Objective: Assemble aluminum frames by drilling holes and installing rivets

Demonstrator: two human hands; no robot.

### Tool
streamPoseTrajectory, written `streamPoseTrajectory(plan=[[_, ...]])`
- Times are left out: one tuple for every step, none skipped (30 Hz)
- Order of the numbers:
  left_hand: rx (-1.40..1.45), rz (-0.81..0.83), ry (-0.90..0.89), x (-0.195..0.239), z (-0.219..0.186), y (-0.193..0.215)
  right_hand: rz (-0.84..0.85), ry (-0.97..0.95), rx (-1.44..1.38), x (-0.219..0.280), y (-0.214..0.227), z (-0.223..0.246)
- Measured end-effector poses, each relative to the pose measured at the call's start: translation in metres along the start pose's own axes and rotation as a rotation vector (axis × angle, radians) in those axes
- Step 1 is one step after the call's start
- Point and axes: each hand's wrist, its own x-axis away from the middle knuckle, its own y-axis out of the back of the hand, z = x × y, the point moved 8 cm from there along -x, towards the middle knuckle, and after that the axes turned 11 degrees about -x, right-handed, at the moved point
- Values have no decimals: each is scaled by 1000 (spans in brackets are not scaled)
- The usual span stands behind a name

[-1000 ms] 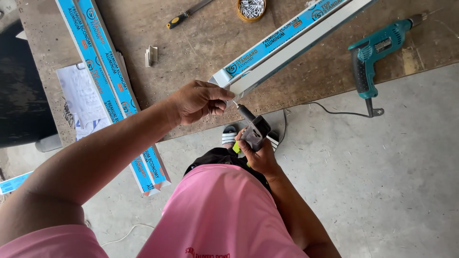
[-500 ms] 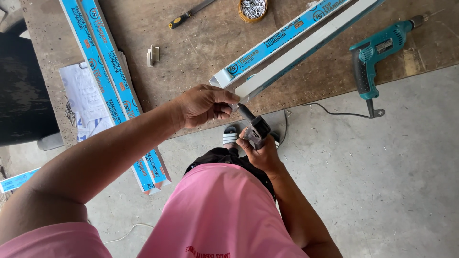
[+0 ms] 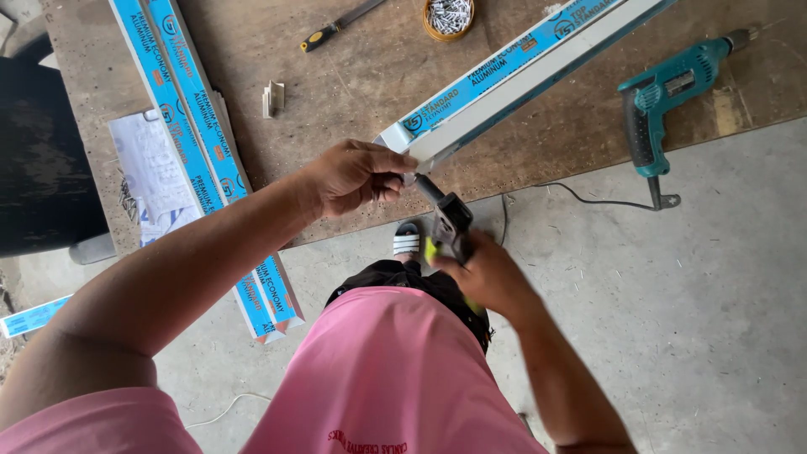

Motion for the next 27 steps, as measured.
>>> streamPoseTrajectory(plan=[[-3, -1, -4, 1, 0, 1, -2, 4, 0, 3, 13, 13], [-23, -9, 3, 1, 0, 3, 83, -102, -11, 6, 19, 16], [-43, -2, 14, -1, 3, 1, 160, -222, -22, 16, 26, 18], [-46, 10, 17, -1, 5, -1, 151, -231, -22, 11, 14, 6], [-37, 12, 23, -1, 5, -1, -14, 53, -182, -1, 17, 17], [-27, 14, 29, -1, 5, -1, -180, 338, -338, -4, 24, 25], [-25, 5, 24, -1, 4, -2, -173, 346, -339, -11, 15, 17], [0, 7, 15, -1, 2, -3, -184, 311, -308, -19, 7, 6], [21, 16, 14, -1, 3, -6, -202, 268, -279, -24, -3, -7], [19, 12, 16, 2, 4, -2, -200, 269, -284, -32, -18, -15], [8, 17, 36, 2, 5, -4, -365, 403, -166, -32, -17, -16], [-4, 22, 56, 1, 7, -7, -528, 534, -42, -29, -17, -18], [-9, 30, 53, 1, 4, -5, -537, 533, -37, -28, -14, -11], [9, 19, 45, 1, 0, -3, -495, 480, -67, -31, -14, -7], [26, 7, 39, 1, -2, 0, -453, 425, -99, -32, -14, -4], [21, 14, 40, 1, -1, -1, -461, 421, -98, -20, 6, 12], [26, -2, 37, 0, -2, 1, -217, 195, 8, -22, 7, 15], [30, -19, 34, 0, -2, 4, 28, -32, 110, -15, 7, 15], [30, -16, 37, 0, -1, 3, 27, -36, 109, -7, 21, 27], [20, -22, 50, 1, 1, 4, 120, -142, 122, 2, 27, 30], [7, -26, 57, -1, 0, 5, 208, -245, 135, 11, 35, 34], [4, -22, 55, -1, -2, 6, 202, -246, 136, 0, 26, 25], [20, -21, 44, -1, 0, 4, 44, 125, 11, -10, 29, 44], [37, -21, 32, -1, 1, 2, -119, 495, -113, -7, 35, 61], [44, -24, 25, -4, 1, 1, -113, 501, -107, -13, 23, 46], [47, -13, 22, -6, 0, -1, -179, 410, -167, -21, 16, 25], [51, -3, 30, -6, 4, -1, -241, 309, -231, -25, 5, 2]])
